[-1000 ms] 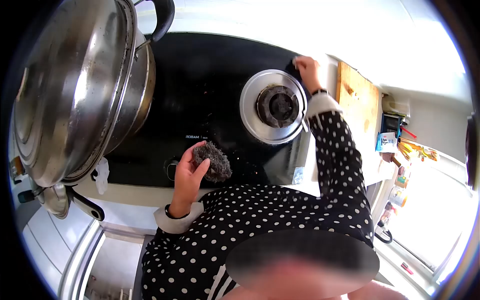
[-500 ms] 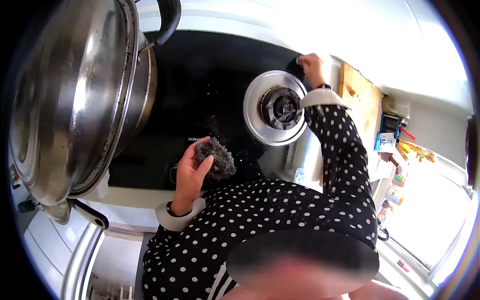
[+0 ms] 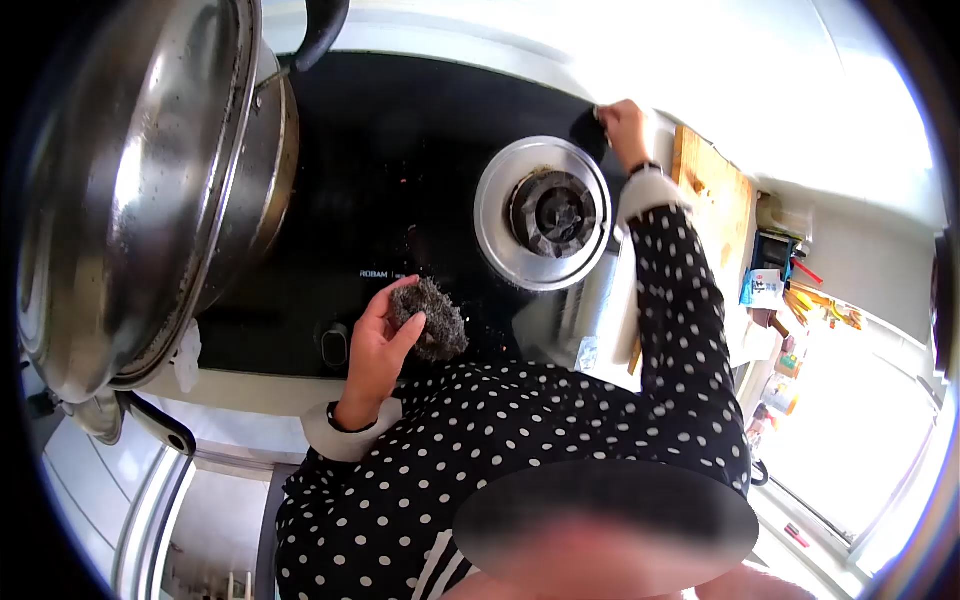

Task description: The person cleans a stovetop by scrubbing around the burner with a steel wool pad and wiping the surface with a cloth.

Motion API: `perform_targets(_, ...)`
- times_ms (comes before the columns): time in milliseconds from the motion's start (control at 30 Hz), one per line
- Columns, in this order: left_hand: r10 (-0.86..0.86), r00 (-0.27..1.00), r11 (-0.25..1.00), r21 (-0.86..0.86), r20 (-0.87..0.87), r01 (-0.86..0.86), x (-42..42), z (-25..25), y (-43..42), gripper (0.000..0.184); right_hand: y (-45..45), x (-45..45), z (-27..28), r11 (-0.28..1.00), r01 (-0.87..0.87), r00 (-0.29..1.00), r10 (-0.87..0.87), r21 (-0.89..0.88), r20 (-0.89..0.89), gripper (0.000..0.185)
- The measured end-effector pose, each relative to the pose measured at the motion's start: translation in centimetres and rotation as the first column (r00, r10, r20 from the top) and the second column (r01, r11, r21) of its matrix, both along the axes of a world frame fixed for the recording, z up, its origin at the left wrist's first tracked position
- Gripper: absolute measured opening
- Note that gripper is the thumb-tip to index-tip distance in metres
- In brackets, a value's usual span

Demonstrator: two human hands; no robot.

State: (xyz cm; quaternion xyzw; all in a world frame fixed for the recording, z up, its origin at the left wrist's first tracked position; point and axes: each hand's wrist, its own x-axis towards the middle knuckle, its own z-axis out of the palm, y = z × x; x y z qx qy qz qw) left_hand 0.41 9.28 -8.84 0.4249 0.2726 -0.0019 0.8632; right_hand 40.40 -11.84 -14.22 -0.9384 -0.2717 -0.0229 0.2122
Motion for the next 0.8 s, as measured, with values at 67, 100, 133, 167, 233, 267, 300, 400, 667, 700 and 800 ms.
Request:
perform_targets(67,0.022,1.000,1.000,-0.011,-0.002,-0.022,-0.1,0.4,-0.2,0.040,1.4,1.0,-0.7,0.994,0.055,0.998,-0.054,0.094,-0.021,0.011)
perform_targets(100,0.026,1.000,1.000,-0.016,-0.005,-0.026,-0.2,0.6,0.0,0.040,0.8,0.3,-1.1,0.998,0.032,0.999,-0.031,0.047,-0.023,0.010)
perform_targets(133,0.018,1.000,1.000,-0.008,-0.019,-0.019,-0.5,0.7,0.3,0.040,0.0,-0.4,-1.3,1.000,0.006,1.000,-0.006,-0.002,-0.020,0.010)
perform_targets(167,0.020,1.000,1.000,-0.002,-0.025,-0.020,-0.5,0.6,0.4,0.041,-0.5,-0.3,-1.3,0.998,-0.027,1.000,0.027,-0.053,-0.010,0.009)
perform_targets(233,0.023,1.000,1.000,0.003,-0.020,-0.023,-0.4,0.4,0.2,0.041,-1.6,-0.2,-3.0,0.995,-0.072,0.992,0.065,0.062,0.105,0.009)
perform_targets(267,0.021,1.000,1.000,0.012,-0.011,-0.021,-0.3,0.2,0.2,0.040,-0.3,-0.2,-1.7,1.000,0.023,1.000,-0.023,0.005,0.020,0.012)
perform_targets(300,0.017,1.000,1.000,0.020,-0.005,-0.017,-0.4,0.1,0.2,0.040,1.1,-0.2,-0.6,0.992,0.114,0.991,-0.117,-0.060,-0.062,0.015)
perform_targets(400,0.020,1.000,1.000,-0.004,0.012,-0.020,-0.4,0.5,0.1,0.040,2.3,0.0,-1.3,0.991,0.129,0.990,-0.131,-0.039,-0.058,0.016)
perform_targets(667,-0.004,1.000,0.998,-0.056,-0.006,0.004,-0.7,-0.1,0.0,0.041,3.7,0.5,-0.6,1.000,0.015,0.998,-0.015,-0.006,-0.054,0.014)
perform_targets(700,-0.005,1.000,0.998,-0.069,-0.007,0.005,-0.8,-0.1,0.0,0.040,3.1,0.7,-1.1,1.000,-0.006,0.999,0.006,0.005,-0.048,0.013)
perform_targets(800,0.013,1.000,0.997,-0.070,-0.016,-0.014,-0.8,-0.2,0.0,0.040,-0.6,-0.1,-1.3,0.983,-0.159,0.985,0.151,-0.088,-0.087,0.012)
